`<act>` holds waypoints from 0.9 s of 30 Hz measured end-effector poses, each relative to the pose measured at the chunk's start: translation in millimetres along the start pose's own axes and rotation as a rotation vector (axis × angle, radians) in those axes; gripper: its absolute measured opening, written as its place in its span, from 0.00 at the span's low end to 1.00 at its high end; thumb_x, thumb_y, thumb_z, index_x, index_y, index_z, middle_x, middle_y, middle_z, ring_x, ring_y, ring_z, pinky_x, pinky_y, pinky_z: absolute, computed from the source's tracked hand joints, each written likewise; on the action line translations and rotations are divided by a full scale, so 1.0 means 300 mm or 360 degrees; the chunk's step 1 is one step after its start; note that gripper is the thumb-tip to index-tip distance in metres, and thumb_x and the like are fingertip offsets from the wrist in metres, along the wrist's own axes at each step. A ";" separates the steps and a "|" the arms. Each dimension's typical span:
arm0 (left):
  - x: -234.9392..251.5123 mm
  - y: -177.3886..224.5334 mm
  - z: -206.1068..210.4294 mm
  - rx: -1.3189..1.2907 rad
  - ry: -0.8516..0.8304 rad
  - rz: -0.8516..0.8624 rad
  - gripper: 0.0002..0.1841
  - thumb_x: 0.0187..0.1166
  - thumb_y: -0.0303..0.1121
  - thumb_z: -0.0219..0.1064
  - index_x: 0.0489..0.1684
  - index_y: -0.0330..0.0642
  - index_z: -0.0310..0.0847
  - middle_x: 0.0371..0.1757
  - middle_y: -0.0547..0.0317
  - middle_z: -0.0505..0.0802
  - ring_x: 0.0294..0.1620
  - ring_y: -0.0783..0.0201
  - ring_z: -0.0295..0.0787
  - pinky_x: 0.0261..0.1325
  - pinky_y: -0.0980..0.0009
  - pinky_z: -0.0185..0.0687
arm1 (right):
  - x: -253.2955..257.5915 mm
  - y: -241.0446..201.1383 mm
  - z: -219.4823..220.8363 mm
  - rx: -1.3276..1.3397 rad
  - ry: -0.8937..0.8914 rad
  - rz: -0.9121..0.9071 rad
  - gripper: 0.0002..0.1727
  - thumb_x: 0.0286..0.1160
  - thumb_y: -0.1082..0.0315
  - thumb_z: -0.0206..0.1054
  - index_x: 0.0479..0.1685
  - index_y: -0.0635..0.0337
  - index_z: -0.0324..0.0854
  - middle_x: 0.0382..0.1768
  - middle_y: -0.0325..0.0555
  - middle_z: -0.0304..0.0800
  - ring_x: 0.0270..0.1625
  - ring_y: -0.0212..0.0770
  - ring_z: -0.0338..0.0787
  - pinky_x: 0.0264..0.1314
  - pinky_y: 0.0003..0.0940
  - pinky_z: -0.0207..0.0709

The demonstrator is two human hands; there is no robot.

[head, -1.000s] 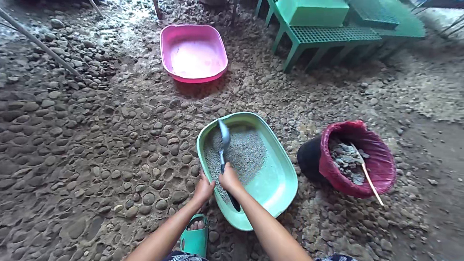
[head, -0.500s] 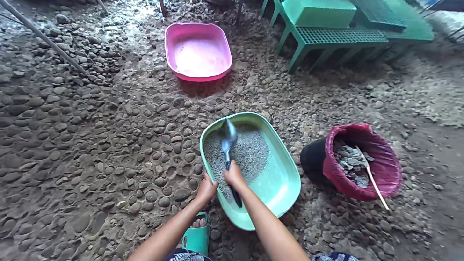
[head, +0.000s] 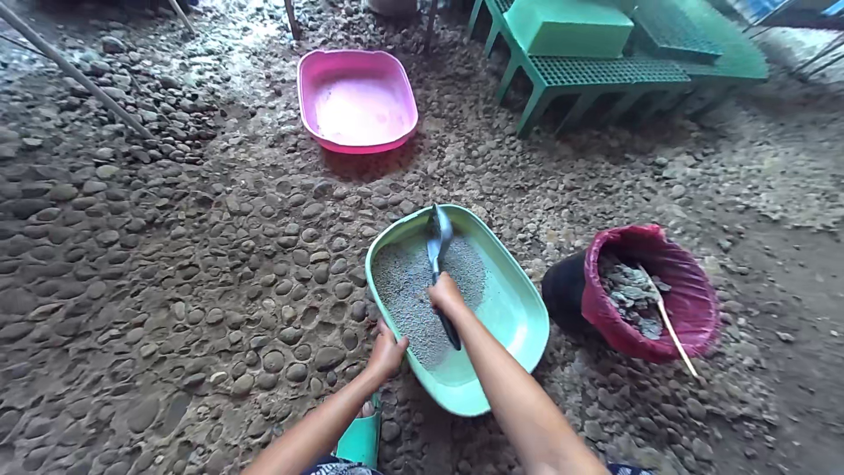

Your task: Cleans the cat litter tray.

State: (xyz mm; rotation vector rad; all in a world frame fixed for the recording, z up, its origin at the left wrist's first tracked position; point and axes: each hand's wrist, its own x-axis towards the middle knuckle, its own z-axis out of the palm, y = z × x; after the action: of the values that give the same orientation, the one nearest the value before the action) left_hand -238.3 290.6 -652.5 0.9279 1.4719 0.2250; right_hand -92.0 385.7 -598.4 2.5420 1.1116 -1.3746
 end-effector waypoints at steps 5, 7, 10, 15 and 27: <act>0.087 -0.059 -0.018 -0.0055 -0.0049 0.0009 0.55 0.79 0.29 0.70 0.93 0.34 0.19 0.70 0.24 0.81 0.68 0.38 0.86 0.73 0.46 0.79 | -0.051 0.193 -0.172 -0.0473 0.0164 -0.0040 0.29 0.83 0.65 0.65 0.83 0.61 0.68 0.64 0.68 0.86 0.68 0.66 0.87 0.69 0.65 0.77; 0.083 -0.063 -0.014 -0.0038 -0.0045 -0.0004 0.55 0.79 0.29 0.70 0.93 0.34 0.18 0.71 0.24 0.80 0.70 0.38 0.84 0.74 0.46 0.78 | -0.051 0.237 -0.172 -0.0598 0.0222 0.0060 0.30 0.82 0.68 0.63 0.84 0.63 0.64 0.66 0.67 0.86 0.71 0.65 0.86 0.71 0.63 0.77; 0.074 -0.052 -0.013 0.0013 -0.0021 0.0014 0.56 0.76 0.28 0.71 0.93 0.34 0.19 0.72 0.23 0.79 0.70 0.37 0.83 0.74 0.45 0.77 | 0.004 0.187 -0.121 -0.0668 0.0238 0.0119 0.36 0.81 0.72 0.61 0.89 0.69 0.53 0.68 0.68 0.84 0.72 0.64 0.85 0.71 0.60 0.79; 0.073 -0.052 -0.016 -0.0004 -0.0025 -0.0002 0.56 0.76 0.27 0.70 0.93 0.32 0.19 0.70 0.24 0.80 0.65 0.38 0.87 0.69 0.46 0.81 | -0.048 0.000 0.037 -0.0696 0.0104 -0.0009 0.30 0.86 0.72 0.55 0.87 0.68 0.54 0.68 0.66 0.84 0.71 0.61 0.87 0.69 0.57 0.81; 0.168 0.064 -0.191 0.0240 -0.0028 0.0089 0.50 0.76 0.24 0.67 0.96 0.42 0.32 0.71 0.26 0.82 0.70 0.35 0.83 0.72 0.40 0.76 | -0.126 0.136 -0.121 -0.1136 -0.0041 -0.0151 0.24 0.93 0.71 0.43 0.85 0.67 0.59 0.68 0.69 0.83 0.72 0.67 0.85 0.69 0.62 0.79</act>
State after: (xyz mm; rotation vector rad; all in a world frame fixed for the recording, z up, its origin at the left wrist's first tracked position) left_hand -275.1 358.4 -668.2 1.0909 1.4627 0.1479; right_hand -54.5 346.8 -559.6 1.9670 1.4095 -0.8033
